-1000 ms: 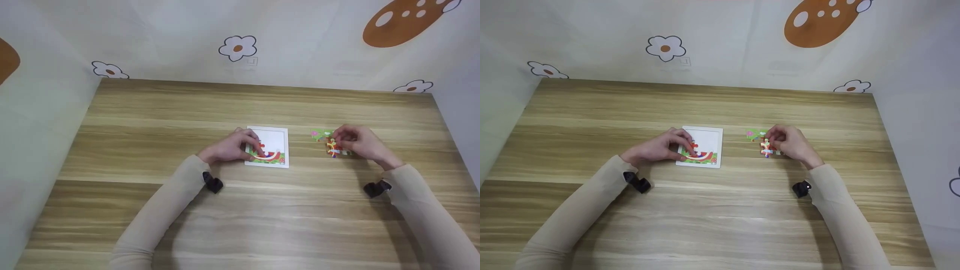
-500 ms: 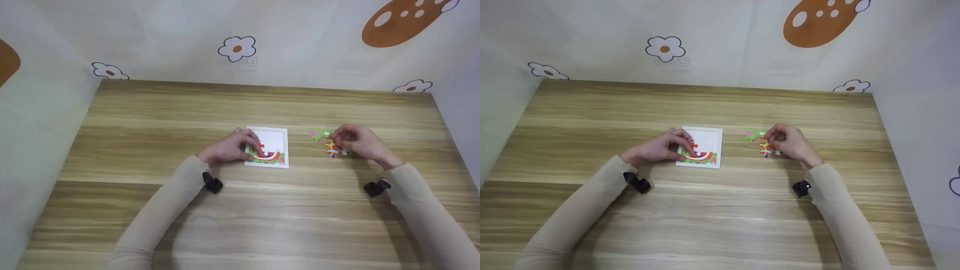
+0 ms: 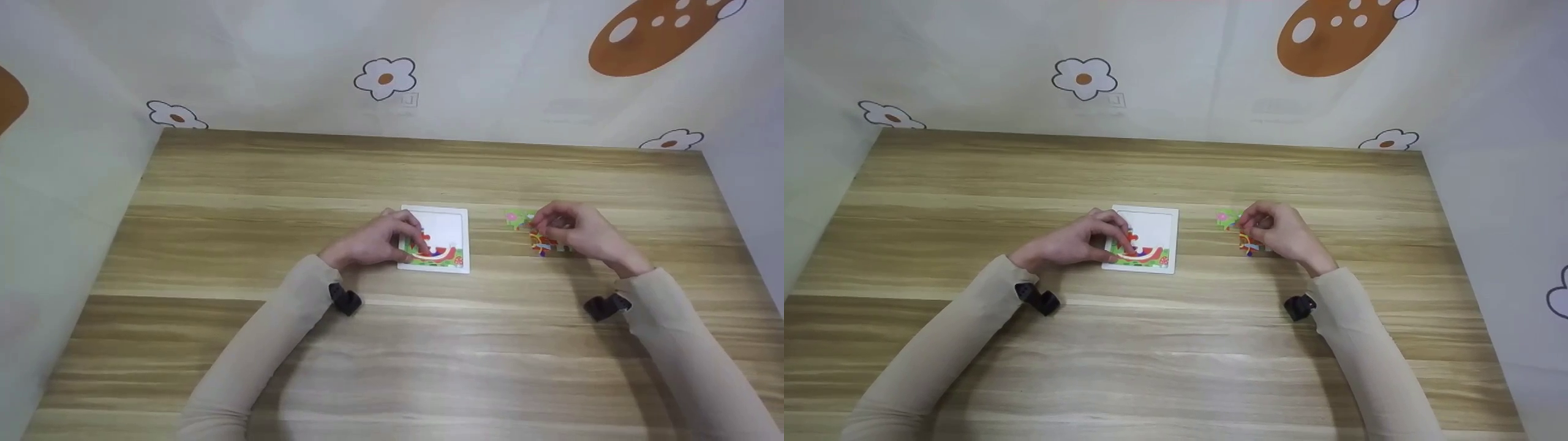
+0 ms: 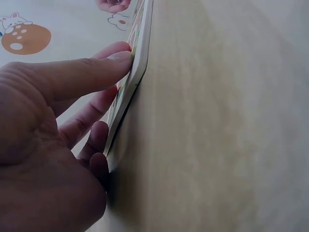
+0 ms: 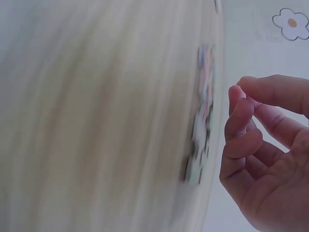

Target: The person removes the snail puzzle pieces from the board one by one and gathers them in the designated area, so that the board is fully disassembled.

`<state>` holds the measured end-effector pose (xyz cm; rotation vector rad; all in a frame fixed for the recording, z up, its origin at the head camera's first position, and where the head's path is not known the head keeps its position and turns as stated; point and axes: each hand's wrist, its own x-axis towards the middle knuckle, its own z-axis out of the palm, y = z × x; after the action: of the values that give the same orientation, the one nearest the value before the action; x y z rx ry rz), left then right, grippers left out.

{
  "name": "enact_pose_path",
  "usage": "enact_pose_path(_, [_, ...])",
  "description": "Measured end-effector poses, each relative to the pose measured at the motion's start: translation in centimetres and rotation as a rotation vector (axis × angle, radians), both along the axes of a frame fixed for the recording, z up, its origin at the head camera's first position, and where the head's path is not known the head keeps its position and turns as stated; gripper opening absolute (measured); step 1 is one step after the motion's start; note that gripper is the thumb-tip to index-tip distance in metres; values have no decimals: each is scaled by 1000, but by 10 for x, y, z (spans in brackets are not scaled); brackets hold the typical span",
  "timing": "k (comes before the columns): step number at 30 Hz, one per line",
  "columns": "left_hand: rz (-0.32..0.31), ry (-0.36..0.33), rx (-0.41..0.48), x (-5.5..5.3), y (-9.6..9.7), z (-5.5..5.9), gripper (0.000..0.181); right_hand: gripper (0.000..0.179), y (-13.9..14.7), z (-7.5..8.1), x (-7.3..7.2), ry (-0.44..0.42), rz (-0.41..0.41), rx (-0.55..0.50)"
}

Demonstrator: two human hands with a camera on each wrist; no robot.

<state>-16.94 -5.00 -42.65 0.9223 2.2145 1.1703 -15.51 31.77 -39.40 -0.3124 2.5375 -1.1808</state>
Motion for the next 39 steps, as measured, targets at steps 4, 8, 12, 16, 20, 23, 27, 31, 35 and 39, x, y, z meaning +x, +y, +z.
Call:
enact_pose_path(4, [39, 10, 5, 1, 1, 1, 20, 16, -9, 1, -1, -4, 13, -15])
enact_pose_path(8, [84, 34, 22, 3, 1, 2, 19, 17, -19, -1, -2, 8, 41, -42])
enact_pose_path(12, [103, 78, 21, 5, 0, 5, 16, 18, -33, 3, -3, 5, 55, -31])
enact_pose_path(16, [89, 110, 7, 8, -4, 8, 18, 17, -43, 4, -5, -10, 62, -12])
enact_pose_path(20, [66, 133, 3, 10, -8, 8, 19, 18, -51, 2, -8, -19, 79, -40])
enact_pose_path(23, [56, 134, 2, 10, -10, 7, 19, 19, -59, 3, -8, -1, 96, -52])
enact_pose_path(27, [51, 114, -5, 10, -12, 5, 19, 18, -69, 4, -9, 13, 106, -60])
enact_pose_path(31, [58, 78, 7, 9, -12, 3, 20, 17, -79, 5, -9, 1, 114, -79])
enact_pose_path(35, [71, 41, 29, 8, -13, 1, 21, 16, -89, 3, -10, -8, 132, -113])
enact_pose_path(39, [69, 28, 61, 6, -14, -2, 22, 16, -96, 1, -11, -4, 156, -147])
